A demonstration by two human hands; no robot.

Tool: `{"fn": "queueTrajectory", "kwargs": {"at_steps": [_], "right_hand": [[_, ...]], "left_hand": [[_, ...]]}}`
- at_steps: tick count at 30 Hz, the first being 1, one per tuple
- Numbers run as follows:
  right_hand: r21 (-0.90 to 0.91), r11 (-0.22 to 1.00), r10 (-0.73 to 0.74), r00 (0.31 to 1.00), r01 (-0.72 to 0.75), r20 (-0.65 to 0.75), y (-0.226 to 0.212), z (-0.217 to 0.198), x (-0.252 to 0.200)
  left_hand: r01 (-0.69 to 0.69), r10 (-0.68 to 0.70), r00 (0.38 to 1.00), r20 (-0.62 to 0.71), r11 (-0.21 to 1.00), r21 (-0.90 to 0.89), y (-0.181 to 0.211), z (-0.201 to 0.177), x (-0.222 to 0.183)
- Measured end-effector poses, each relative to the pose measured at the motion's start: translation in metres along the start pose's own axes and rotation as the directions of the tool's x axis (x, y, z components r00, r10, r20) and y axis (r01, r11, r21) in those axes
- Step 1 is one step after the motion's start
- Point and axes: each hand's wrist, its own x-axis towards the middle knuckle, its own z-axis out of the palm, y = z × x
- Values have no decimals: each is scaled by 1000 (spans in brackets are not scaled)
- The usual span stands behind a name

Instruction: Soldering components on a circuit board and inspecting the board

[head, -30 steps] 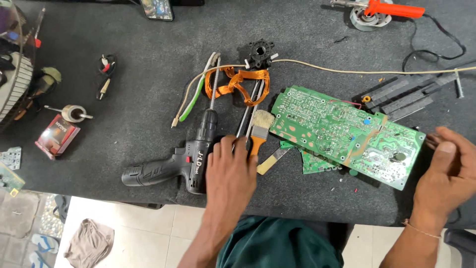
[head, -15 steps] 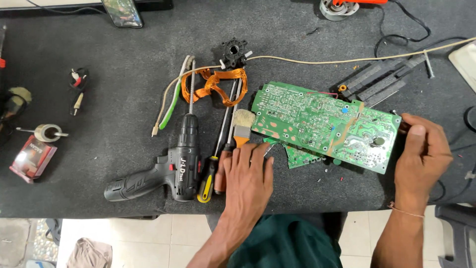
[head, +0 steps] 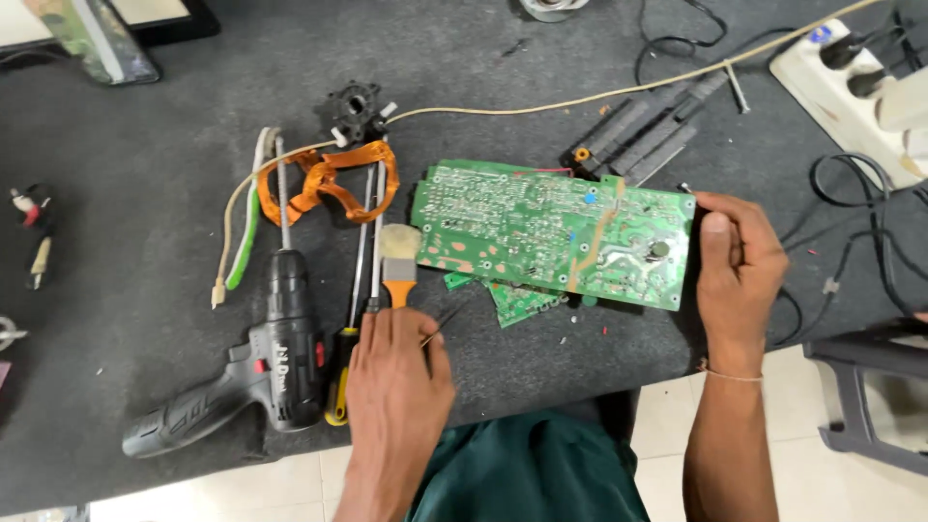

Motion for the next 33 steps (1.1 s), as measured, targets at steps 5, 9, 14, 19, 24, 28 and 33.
{"fn": "queueTrajectory", "kwargs": {"at_steps": [5, 9, 14, 19, 24, 28, 33], "right_hand": [[34, 999, -3, 998, 1, 55, -2, 0, 6], [22, 999, -37, 996, 35, 83, -1, -1, 7], [11, 1000, -22, 996, 21, 91, 0, -3, 7], [11, 1000, -10, 994, 9, 111, 1, -4, 9], [13, 1000, -12, 990, 11, 139, 3, -4, 9], [26, 999, -25, 986, 21, 165, 3, -5, 11], [21, 999, -42, 982, 39, 183, 7, -6, 11]], "left_hand": [[-84, 97, 994, 50, 974, -212, 21, -9, -6], [-333, 352, 936, 10, 893, -302, 57, 6, 6], [-445, 435, 895, -95, 881, -160, 82, 32, 22], [-396, 379, 916, -133, 906, -150, 89, 41, 32], [-353, 341, 936, -91, 901, -251, 87, 46, 32], [-323, 318, 946, -61, 916, -238, 90, 50, 33], [-346, 346, 938, -32, 917, -200, 96, 45, 35]]}}
